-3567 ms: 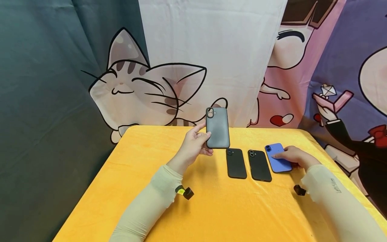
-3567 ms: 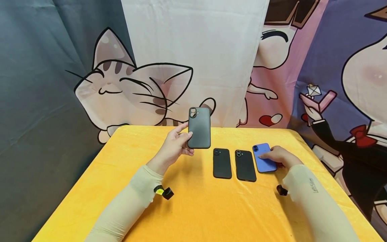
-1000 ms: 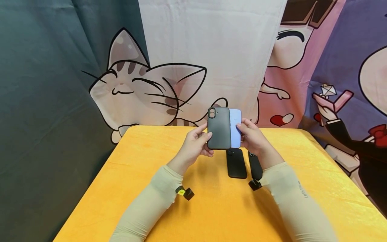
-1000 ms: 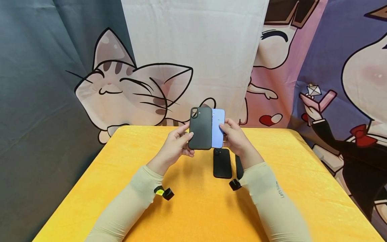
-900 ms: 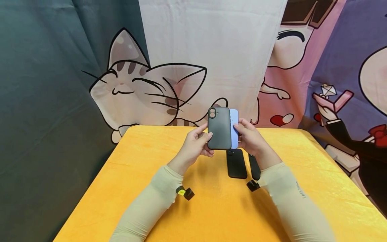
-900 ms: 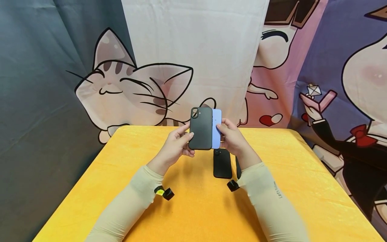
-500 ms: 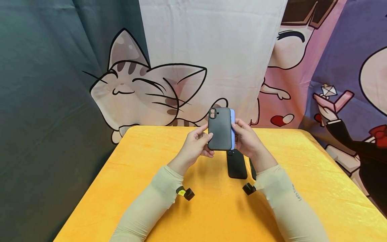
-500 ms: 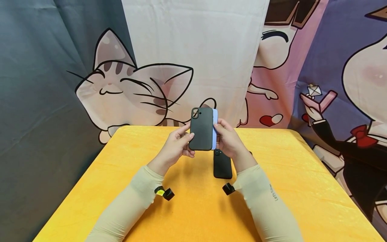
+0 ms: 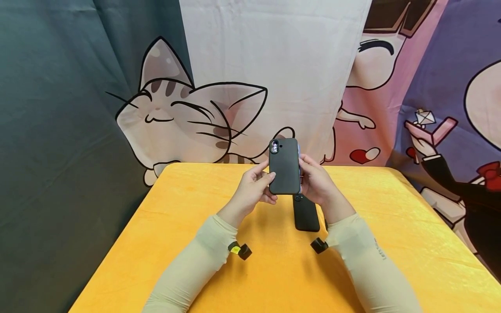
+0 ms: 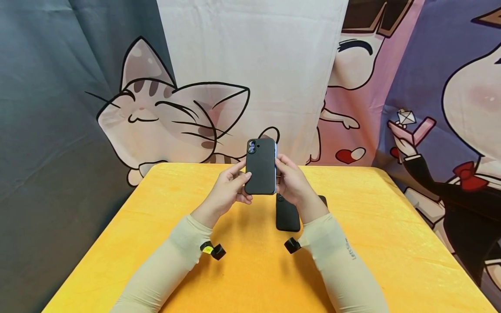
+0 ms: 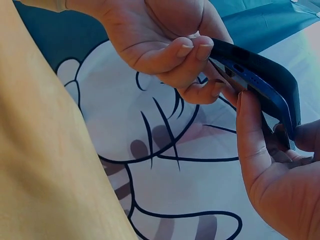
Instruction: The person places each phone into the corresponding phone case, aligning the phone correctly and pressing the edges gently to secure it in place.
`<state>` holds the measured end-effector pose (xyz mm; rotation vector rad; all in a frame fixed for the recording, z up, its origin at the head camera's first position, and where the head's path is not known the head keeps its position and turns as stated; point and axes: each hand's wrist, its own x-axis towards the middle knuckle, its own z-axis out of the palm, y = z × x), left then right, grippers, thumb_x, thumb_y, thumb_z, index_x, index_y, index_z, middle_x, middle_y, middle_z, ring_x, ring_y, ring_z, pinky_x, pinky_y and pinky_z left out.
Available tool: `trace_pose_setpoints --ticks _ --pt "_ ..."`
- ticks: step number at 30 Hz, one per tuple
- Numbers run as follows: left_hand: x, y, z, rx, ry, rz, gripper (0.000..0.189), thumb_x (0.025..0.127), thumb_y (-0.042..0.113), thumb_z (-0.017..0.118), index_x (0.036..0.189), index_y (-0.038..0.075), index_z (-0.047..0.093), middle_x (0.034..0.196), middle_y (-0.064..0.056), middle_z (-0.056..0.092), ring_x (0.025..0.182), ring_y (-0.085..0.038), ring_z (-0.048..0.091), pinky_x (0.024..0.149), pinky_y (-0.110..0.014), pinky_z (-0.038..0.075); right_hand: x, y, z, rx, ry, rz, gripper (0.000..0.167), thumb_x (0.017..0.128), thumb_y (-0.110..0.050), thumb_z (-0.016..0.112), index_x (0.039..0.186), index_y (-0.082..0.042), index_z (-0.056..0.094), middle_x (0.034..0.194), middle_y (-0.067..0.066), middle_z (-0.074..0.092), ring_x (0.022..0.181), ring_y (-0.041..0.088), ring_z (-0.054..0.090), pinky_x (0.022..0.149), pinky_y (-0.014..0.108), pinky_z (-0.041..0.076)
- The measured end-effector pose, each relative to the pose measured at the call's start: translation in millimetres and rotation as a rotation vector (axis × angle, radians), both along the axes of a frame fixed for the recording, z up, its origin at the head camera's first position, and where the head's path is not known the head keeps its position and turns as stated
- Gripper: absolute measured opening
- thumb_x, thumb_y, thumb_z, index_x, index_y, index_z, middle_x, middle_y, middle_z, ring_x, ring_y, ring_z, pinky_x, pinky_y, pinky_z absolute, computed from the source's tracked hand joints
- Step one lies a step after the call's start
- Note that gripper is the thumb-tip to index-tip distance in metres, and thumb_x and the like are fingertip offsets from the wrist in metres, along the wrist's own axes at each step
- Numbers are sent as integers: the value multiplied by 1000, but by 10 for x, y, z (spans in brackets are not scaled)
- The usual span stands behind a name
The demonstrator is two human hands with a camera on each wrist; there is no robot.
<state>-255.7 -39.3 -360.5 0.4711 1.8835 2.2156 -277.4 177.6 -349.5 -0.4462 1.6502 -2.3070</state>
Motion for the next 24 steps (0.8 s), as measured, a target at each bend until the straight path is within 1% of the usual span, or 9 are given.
trace_pose_setpoints --ticks 8,14,16,19,22,24 --pt "-7 -6 -5 5 -12 6 57 105 21 61 158 28 41 95 -8 56 56 -17 70 61 -37 64 7 -15 13 -29 -11 22 33 111 -39 38 134 -22 52 94 -3 75 78 13 75 70 35 64" --pt "-11 0 11 16 -24 13 59 104 21 61 159 25 39 95 -7 59 55 -16 68 59 -36 63 13 3 14 -32 -15 59 38 109 -48 39 137 -24 50 96 0 77 79 15 77 70 36 64" --pt "-10 0 14 19 -23 14 58 104 20 61 158 24 40 95 -7 61 54 -15 68 59 -35 63 11 5 15 -16 3 67 37 109 -46 42 138 -22 47 95 -1 77 78 15 77 70 34 64" --pt "-10 -1 9 27 -22 14 56 104 20 61 156 21 41 93 -7 64 54 -15 68 58 -35 63 15 6 17 16 34 61 35 110 -37 47 140 -19 44 98 -1 78 80 15 78 73 34 64" --pt "-12 2 -1 30 -14 14 47 104 20 61 150 14 47 89 -7 67 52 -15 67 57 -35 63 34 1 25 28 47 45 35 110 -31 49 141 -17 43 101 -1 77 82 15 79 75 36 64" --pt "-15 7 -9 28 -10 13 40 104 20 61 141 8 53 85 -7 68 51 -15 67 57 -34 62 53 -5 31 31 46 36 34 110 -31 49 140 -17 45 100 -1 77 82 15 78 75 37 64"
